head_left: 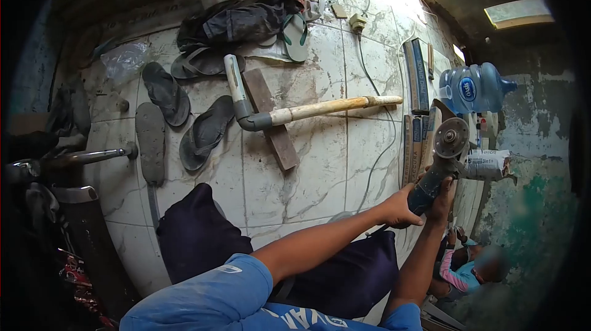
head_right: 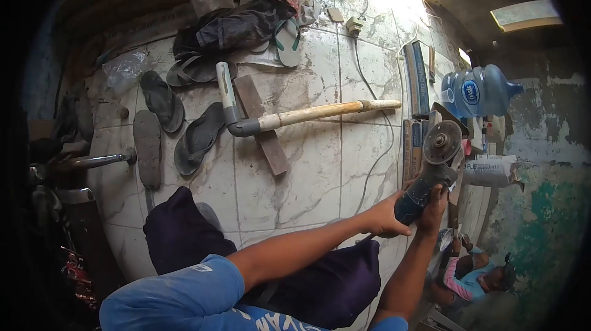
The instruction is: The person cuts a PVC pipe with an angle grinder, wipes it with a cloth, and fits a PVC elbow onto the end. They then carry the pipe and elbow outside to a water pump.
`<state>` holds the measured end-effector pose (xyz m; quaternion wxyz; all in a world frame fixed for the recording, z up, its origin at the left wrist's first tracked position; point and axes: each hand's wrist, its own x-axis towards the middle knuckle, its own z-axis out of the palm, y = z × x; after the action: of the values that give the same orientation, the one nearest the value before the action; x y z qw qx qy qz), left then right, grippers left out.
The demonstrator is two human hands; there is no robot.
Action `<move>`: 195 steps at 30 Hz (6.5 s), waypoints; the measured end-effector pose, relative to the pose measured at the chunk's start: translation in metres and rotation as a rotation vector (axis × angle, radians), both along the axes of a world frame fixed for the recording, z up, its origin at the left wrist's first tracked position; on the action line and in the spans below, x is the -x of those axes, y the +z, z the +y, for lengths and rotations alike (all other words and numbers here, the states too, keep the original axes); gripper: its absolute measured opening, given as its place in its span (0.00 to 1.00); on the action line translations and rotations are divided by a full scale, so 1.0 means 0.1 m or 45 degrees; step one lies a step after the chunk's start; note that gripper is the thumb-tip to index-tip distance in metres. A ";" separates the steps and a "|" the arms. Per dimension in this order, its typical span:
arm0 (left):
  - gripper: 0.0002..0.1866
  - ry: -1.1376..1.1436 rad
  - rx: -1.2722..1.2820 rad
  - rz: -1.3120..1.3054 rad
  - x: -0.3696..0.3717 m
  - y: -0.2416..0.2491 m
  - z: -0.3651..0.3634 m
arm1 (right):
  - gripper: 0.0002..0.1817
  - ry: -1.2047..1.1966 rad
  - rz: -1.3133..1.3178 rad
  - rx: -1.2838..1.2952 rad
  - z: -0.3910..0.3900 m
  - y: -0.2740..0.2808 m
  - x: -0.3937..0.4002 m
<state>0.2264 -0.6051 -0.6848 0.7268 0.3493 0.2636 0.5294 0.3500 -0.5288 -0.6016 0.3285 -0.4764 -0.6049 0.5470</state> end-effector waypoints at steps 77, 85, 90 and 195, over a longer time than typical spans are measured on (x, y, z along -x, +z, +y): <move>0.24 1.519 0.510 1.222 2.66 -2.05 -0.37 | 0.51 0.426 -0.646 0.421 -0.17 -1.94 0.99; 0.25 1.499 0.566 1.242 2.66 -2.03 -0.36 | 0.54 0.474 -0.639 0.439 -0.06 -1.97 1.09; 0.24 1.530 0.550 1.252 2.65 -2.03 -0.35 | 0.52 0.463 -0.618 0.434 -0.06 -2.02 1.09; 0.27 1.463 0.701 1.178 2.81 -2.30 -0.28 | 0.51 0.448 -0.564 0.413 -0.02 -2.09 1.25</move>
<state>-0.0544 -0.6329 -0.9149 0.2160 0.1505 0.8003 0.5388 0.2251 -0.5305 -0.8102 0.0091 -0.5182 -0.6395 0.5678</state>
